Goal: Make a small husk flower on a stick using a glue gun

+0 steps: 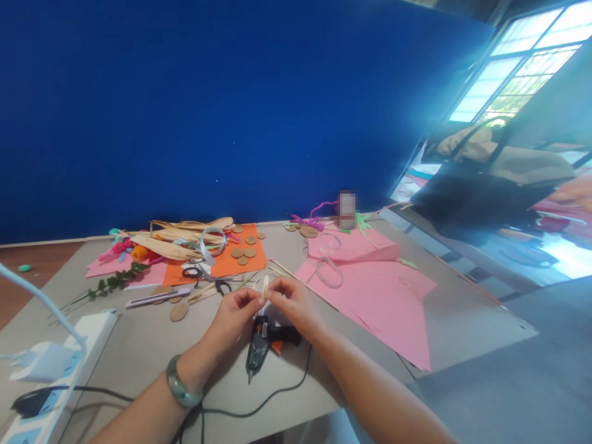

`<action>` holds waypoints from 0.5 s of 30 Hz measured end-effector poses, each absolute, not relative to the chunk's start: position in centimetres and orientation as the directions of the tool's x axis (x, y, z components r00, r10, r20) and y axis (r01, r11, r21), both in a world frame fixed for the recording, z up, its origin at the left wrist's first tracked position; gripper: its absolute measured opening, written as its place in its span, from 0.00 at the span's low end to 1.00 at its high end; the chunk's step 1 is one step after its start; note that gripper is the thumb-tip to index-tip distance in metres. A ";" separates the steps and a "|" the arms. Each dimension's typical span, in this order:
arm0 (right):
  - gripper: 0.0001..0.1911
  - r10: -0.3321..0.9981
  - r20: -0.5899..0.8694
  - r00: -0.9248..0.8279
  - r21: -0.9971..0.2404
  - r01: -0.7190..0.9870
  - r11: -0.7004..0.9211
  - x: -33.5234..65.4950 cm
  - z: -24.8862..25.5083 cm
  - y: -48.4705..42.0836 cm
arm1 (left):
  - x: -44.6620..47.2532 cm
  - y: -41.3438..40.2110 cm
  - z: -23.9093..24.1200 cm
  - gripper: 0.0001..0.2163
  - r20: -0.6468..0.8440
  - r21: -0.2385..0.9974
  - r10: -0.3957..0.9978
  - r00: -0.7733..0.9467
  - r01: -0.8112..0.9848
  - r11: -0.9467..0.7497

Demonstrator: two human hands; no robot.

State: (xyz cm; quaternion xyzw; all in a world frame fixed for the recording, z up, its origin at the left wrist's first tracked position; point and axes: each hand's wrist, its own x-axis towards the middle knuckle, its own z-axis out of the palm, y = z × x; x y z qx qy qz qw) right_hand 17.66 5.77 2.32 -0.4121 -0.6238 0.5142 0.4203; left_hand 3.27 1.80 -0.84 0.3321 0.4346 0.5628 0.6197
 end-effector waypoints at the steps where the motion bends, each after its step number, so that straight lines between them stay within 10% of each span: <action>1: 0.04 0.946 0.102 -0.306 -0.988 0.077 0.132 17.6 2.3 5.8 | 3.3 1.8 -0.8 0.11 -0.160 0.903 0.987 -0.009 -0.406 0.143; 15: 0.06 0.947 0.116 -0.299 -0.984 0.095 0.150 17.5 2.0 5.9 | 3.2 2.1 -1.2 0.11 -0.166 0.909 0.986 -0.007 -0.388 0.151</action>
